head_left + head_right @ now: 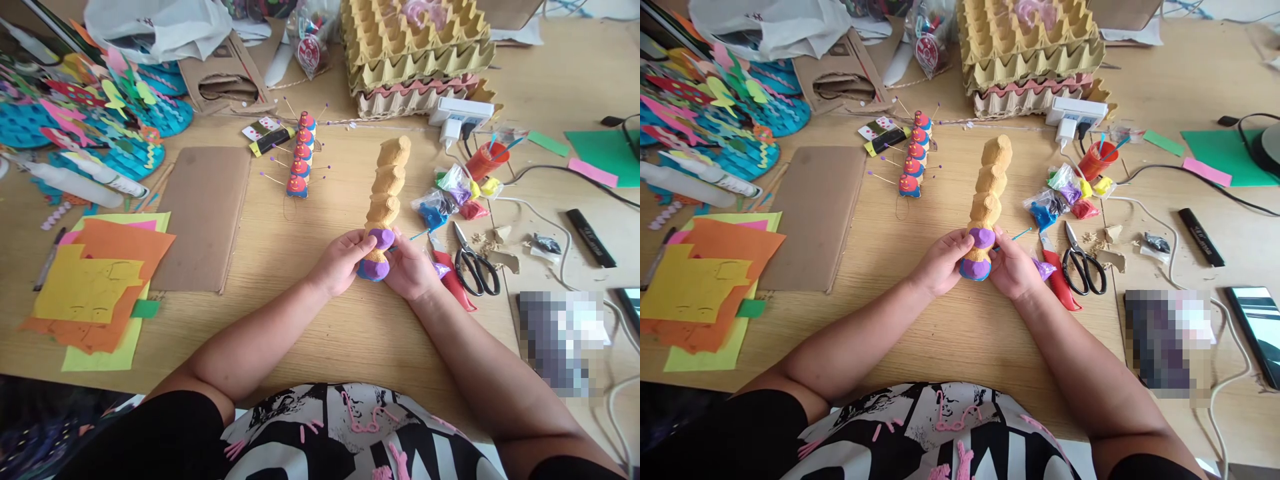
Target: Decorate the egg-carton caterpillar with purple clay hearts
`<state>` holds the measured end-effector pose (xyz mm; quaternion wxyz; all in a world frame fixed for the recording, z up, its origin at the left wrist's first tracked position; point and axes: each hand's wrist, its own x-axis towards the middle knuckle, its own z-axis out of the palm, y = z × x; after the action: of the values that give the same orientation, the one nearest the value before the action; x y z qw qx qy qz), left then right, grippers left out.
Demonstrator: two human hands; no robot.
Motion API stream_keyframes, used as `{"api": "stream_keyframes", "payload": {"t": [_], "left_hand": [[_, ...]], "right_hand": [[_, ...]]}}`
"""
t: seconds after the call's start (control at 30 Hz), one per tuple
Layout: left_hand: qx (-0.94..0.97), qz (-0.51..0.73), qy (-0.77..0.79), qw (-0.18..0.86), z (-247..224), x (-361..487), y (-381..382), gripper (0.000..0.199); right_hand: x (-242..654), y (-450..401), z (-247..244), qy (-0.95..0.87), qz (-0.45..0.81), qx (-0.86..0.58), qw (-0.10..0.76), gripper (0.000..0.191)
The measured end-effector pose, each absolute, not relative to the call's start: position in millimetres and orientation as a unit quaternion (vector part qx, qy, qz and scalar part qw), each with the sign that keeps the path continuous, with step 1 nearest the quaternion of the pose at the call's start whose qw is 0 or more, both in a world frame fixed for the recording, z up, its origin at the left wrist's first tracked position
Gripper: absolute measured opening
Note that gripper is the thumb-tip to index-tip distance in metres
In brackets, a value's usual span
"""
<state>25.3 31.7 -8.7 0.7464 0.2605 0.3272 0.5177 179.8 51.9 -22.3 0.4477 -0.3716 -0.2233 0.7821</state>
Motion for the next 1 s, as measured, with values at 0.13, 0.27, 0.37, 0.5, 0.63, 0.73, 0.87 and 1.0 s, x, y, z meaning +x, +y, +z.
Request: {"api": "stream_keyframes", "payload": {"t": [0.13, 0.27, 0.37, 0.5, 0.63, 0.73, 0.87, 1.0], "left_hand": [[0.241, 0.526, 0.335, 0.744, -9.8, 23.9, 31.9, 0.044], [0.233, 0.517, 0.325, 0.757, -10.5, 21.8, 33.8, 0.042], [0.227, 0.519, 0.314, 0.762, -11.2, 21.6, 35.1, 0.043], [0.251, 0.511, 0.281, 0.773, -12.3, 21.6, 35.1, 0.054], [0.237, 0.504, 0.27, 0.785, -15.6, 20.1, 35.8, 0.05], [0.203, 0.51, 0.272, 0.79, -17.6, 19.3, 36.9, 0.044], [0.172, 0.501, 0.294, 0.796, -16.3, 19.8, 37.6, 0.04], [0.168, 0.498, 0.296, 0.797, -13.9, 21.2, 37.1, 0.038]], "right_hand": [[178.5, 49.8, -21.5, -0.232, 0.79, -0.37, 0.431, 0.041], [178.3, 46.8, -19.4, -0.259, 0.796, -0.346, 0.423, 0.043], [177.3, 46.0, -18.1, -0.272, 0.796, -0.334, 0.424, 0.04], [174.8, 45.6, -17.7, -0.266, 0.792, -0.334, 0.436, 0.042], [173.0, 44.2, -13.9, -0.274, 0.786, -0.33, 0.446, 0.041], [171.8, 42.7, -7.4, -0.296, 0.779, -0.325, 0.447, 0.039], [170.2, 40.7, -0.9, -0.334, 0.747, -0.34, 0.463, 0.039], [169.3, 39.6, -1.3, -0.339, 0.726, -0.356, 0.481, 0.039]]}}
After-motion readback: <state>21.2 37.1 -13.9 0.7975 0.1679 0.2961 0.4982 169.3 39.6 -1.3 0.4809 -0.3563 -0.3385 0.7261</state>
